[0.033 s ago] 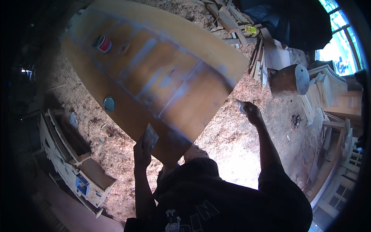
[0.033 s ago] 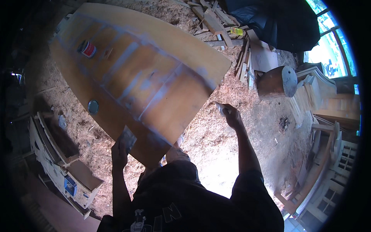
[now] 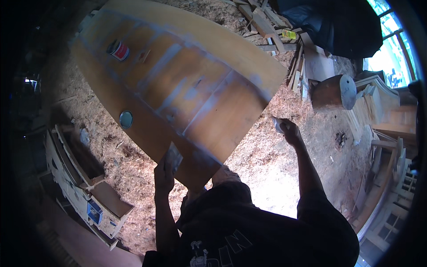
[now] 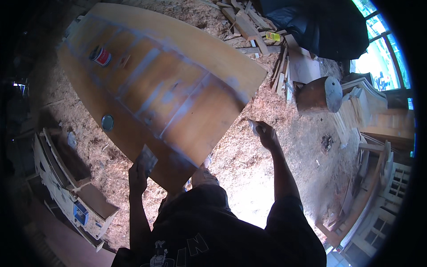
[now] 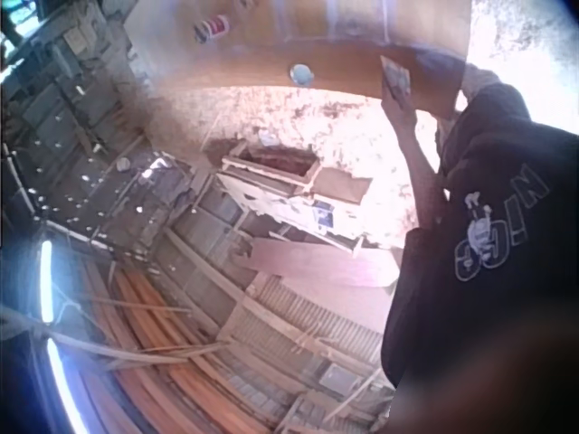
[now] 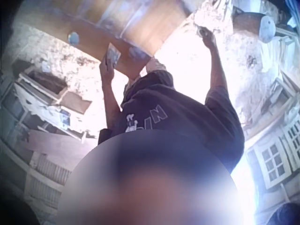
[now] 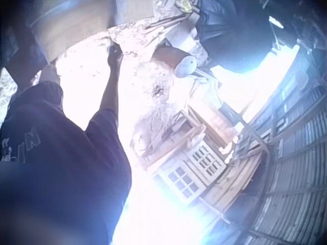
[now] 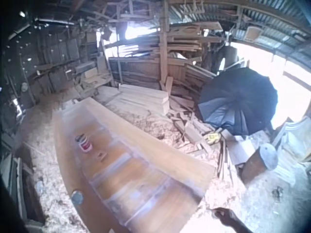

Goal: The person applies a white filler to a large wooden board using a putty knife, spreading it in parallel strips across the surface. The person repeatedly scoops filler from a can and smooths it into the wood grain, working across the board in a systematic pattern.

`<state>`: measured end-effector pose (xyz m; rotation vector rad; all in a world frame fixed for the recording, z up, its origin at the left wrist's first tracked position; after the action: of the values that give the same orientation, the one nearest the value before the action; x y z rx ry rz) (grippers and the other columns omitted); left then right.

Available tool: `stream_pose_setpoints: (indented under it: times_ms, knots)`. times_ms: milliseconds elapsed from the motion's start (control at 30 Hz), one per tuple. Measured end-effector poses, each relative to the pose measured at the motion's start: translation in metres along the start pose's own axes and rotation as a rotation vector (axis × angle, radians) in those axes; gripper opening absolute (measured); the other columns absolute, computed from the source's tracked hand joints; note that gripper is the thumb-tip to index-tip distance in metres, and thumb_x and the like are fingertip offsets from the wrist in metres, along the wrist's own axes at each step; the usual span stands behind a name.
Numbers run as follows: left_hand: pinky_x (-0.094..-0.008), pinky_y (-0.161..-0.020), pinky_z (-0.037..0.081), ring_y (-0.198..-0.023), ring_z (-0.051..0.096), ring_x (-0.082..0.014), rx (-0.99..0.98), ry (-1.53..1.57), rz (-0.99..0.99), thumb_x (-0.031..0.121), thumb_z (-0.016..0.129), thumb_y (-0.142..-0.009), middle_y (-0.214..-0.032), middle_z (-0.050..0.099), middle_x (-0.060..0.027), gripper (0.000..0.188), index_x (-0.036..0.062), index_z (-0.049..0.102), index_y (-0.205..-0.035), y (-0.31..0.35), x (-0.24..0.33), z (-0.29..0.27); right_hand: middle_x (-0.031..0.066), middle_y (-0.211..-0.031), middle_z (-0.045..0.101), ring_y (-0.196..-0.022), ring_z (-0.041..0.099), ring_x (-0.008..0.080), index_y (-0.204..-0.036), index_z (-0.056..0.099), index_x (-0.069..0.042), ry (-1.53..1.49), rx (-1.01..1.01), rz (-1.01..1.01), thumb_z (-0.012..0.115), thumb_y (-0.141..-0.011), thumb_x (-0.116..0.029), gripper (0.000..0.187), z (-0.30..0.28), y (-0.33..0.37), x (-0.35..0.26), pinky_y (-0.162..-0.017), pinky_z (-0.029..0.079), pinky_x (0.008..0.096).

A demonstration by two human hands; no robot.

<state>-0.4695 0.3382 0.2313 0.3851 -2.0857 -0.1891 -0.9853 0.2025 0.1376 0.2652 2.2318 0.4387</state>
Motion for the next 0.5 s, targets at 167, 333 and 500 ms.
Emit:
stream_pose_setpoints:
  times_ms: [167,333,500]
  knots:
    - [-0.0400,-0.103,0.048,-0.125,0.062,-0.0349,0.028,-0.031,-0.029,0.035,0.043,-0.108,-0.134,0.063,-0.0264,0.053,-0.0032,0.054,-0.142,0.005,0.000,-0.004,0.0205,-0.108,0.074,-0.100,0.072,0.0317,-0.126,0.066,-0.004,-0.111,-0.044,0.078,0.056,-0.102,-0.028,0.035,0.001,-0.006,-0.005,-0.087,0.054,0.0420]
    - [-0.0402,-0.101,0.049,-0.124,0.063,-0.0354,0.057,0.058,-0.052,0.034,0.042,-0.108,-0.134,0.064,-0.0261,0.052,-0.0033,0.054,-0.142,-0.003,-0.003,-0.004,0.0235,-0.110,0.073,-0.105,0.072,0.0363,-0.128,0.066,-0.008,0.075,0.075,-0.240,0.053,-0.102,-0.029,0.036,-0.021,-0.048,-0.027,-0.089,0.055,0.0437]
    - [-0.0403,-0.103,0.049,-0.124,0.063,-0.0353,0.062,0.064,-0.080,0.034,0.042,-0.108,-0.134,0.064,-0.0257,0.053,-0.0043,0.054,-0.142,0.002,0.001,0.004,0.0214,-0.112,0.073,-0.104,0.071,0.0371,-0.126,0.070,-0.011,0.229,0.109,-0.300,0.056,-0.100,-0.026,0.034,-0.035,-0.094,-0.043,-0.089,0.055,0.0433]
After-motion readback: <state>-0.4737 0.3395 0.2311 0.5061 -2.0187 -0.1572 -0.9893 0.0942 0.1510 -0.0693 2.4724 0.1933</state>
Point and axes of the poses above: each hand's wrist, its own y-axis away from the middle knuckle, its own z-axis out of the palm, x = y × z, the point moved 2 cm from there along -y, towards the middle knuckle
